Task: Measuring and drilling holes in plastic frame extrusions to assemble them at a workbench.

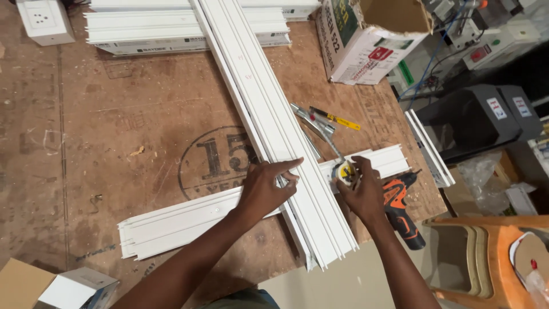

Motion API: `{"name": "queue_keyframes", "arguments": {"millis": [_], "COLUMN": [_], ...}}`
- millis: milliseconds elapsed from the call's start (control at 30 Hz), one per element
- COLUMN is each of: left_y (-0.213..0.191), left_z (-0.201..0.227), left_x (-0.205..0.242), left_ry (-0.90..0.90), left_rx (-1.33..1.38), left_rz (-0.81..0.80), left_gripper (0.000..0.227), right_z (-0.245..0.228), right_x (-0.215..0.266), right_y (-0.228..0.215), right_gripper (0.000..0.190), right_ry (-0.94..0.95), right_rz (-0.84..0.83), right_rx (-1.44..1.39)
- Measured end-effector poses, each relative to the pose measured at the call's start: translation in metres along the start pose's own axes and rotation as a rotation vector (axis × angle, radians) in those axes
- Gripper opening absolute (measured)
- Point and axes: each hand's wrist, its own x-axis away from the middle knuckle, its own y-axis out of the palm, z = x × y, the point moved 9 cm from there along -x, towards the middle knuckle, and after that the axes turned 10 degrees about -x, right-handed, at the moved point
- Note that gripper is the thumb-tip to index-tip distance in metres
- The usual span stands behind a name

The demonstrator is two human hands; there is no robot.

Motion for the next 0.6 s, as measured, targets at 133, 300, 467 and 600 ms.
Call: {"name": "queue_keyframes", "arguments": {"millis": [133,300,467,600], "left_y": [0.001,0.003,0.008,0.009], "left_z": [-0.003,-0.002,-0.005,-0.009], "left_x": [0.0,-0.001,-0.003,0.0], "left_ry": [-0.041,-0.082,-0.108,-0.082], "left_rx": [-0.007,-0.046,-0.067,-0.051], "left_rz": [-0.008,-0.067,-0.122,-0.076], "left_gripper": [0.052,0.053,0.053,0.054], "right_z": [0.003,0.091,0.191,0.215], "right_x": [0.001,0.018,0.042,0.048], "right_y": [-0.011,-0.06,-0.059,-0.04], "right_gripper": [0.059,0.054,0.098,0.116], "right_ry": [-0.05,0.206,0.28,0.279], "right_rz": [0.024,-0.015,-0.182,-0.228], "right_rx": [-0.061,0.05,0.339,0.333]}}
